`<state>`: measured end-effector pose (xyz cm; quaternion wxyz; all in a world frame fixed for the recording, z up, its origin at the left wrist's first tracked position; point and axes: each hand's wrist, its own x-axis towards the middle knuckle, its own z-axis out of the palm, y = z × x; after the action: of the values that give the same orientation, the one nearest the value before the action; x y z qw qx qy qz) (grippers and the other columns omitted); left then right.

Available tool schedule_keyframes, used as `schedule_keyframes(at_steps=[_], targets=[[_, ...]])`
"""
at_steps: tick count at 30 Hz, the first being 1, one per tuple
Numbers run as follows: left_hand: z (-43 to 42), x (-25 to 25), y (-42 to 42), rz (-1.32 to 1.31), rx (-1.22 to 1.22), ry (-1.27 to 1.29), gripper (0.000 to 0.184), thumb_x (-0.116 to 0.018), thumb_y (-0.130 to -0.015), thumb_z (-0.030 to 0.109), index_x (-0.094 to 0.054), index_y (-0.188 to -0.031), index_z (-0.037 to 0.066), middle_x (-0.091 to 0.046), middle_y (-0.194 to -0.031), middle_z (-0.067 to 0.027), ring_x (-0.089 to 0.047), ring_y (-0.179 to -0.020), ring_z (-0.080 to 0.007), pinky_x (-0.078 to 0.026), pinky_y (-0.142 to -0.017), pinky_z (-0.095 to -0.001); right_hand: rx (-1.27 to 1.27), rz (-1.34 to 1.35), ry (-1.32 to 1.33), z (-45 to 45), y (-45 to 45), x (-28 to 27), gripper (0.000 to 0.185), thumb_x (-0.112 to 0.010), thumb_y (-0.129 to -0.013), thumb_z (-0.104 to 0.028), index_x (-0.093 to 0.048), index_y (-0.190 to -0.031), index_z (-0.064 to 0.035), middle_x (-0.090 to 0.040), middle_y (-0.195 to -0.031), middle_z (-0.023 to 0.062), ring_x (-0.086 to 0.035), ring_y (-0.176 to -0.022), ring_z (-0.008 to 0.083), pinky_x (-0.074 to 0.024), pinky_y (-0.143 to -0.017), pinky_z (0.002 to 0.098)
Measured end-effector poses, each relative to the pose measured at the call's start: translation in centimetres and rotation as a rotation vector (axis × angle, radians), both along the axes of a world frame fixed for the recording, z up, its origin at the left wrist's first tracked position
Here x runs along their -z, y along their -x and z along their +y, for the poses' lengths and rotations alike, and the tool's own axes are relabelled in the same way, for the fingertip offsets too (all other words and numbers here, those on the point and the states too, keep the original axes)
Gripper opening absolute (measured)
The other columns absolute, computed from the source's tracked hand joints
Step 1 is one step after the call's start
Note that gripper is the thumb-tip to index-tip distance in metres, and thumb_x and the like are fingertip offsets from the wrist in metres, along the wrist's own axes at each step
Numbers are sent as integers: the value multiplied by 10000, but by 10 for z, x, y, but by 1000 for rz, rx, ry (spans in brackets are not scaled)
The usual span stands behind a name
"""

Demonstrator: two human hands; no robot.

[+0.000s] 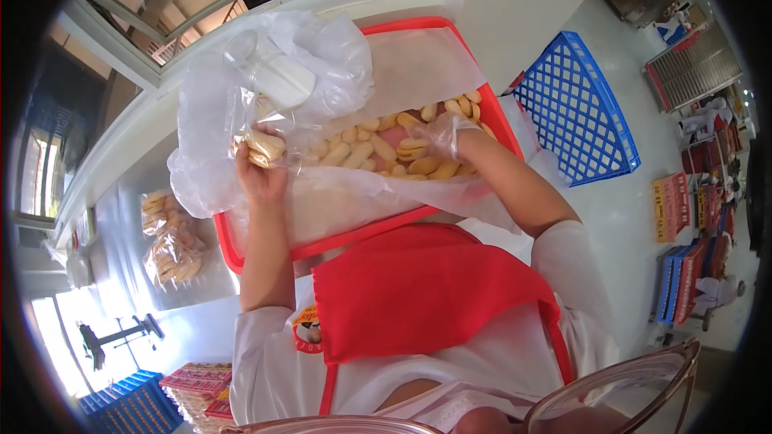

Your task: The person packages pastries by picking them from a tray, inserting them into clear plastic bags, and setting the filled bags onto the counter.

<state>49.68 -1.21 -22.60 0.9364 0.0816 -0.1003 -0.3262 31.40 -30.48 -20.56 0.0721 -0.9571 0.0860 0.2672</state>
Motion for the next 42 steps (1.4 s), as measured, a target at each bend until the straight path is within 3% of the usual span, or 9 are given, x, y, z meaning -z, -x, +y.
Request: schedule_keyframes(at_steps=[10,17,20,21,24,32,35,39,42], targets=[[0,-2,5,32,9,97,392,-586,-785,206,-493,-1107,3,-539,-1057,-114,-501,-1019,-251,-403,-924,-378,-6,100,16,6,-3,-25,666,-576,-701,-585,-436,-1208,-177,-595,-981,154,-583,-864,317,-446,-773,383],[4,-1,4,22,9,98,379,-585,-788,212,-493,-1098,15,-542,-1071,-112,-502,-1023,-253,-402,-923,-387,-17,-8,-64,8,-1,-26,561,-620,-723,-487,-463,-1137,-142,-582,-1000,122,-599,-811,269,-463,-740,358],[-4,-9,18,70,-170,-13,380,-591,-784,214,-492,-1092,14,-542,-1074,-109,-501,-1029,-259,-401,-919,-406,308,-567,-562,-5,13,7,457,-671,-733,-302,-454,-1080,-97,-573,-913,105,-592,-722,204,-479,-645,328],[-7,-8,19,-4,-71,90,380,-592,-786,220,-488,-1096,28,-538,-1088,-105,-485,-1066,-271,-391,-927,-443,578,-611,-1153,4,19,-8,400,-672,-735,-152,-434,-1048,-70,-543,-861,92,-554,-669,158,-468,-566,281],[-25,-33,43,62,-167,-30,394,-591,-789,222,-466,-1118,46,-525,-1117,-91,-460,-1107,-285,-381,-937,-470,734,-696,-1626,40,22,-49,391,-656,-746,-119,-420,-1054,-69,-538,-878,109,-544,-656,157,-446,-512,251],[-53,-57,71,21,-202,-100,364,-536,-830,270,-449,-1152,122,-520,-1129,-42,-463,-1105,-294,-402,-905,-486,662,-599,-1820,96,34,-63,442,-650,-743,-97,-408,-1105,-17,-526,-894,101,-530,-689,144,-436,-615,269],[-47,-54,65,210,1,214,338,-528,-832,300,-490,-1113,117,-531,-1122,-28,-479,-1090,-274,-403,-902,-482,583,-636,-1827,92,36,-44,435,-637,-750,-83,-421,-1121,-12,-526,-896,81,-520,-731,131,-435,-665,277],[-47,-68,72,-71,23,157,380,-519,-841,290,-464,-1162,96,-507,-1174,-40,-454,-1128,-264,-392,-931,-448,574,-453,-1929,85,44,-49,418,-619,-755,-55,-442,-1131,-11,-508,-983,69,-512,-830,121,-434,-718,274],[-51,-70,82,-120,-313,-285,443,-509,-853,248,-379,-1237,70,-457,-1229,-79,-411,-1170,-264,-384,-946,-429,661,-634,-1754,91,46,-54,404,-613,-761,-36,-462,-1136,-24,-486,-1055,68,-496,-918,122,-434,-765,281]])
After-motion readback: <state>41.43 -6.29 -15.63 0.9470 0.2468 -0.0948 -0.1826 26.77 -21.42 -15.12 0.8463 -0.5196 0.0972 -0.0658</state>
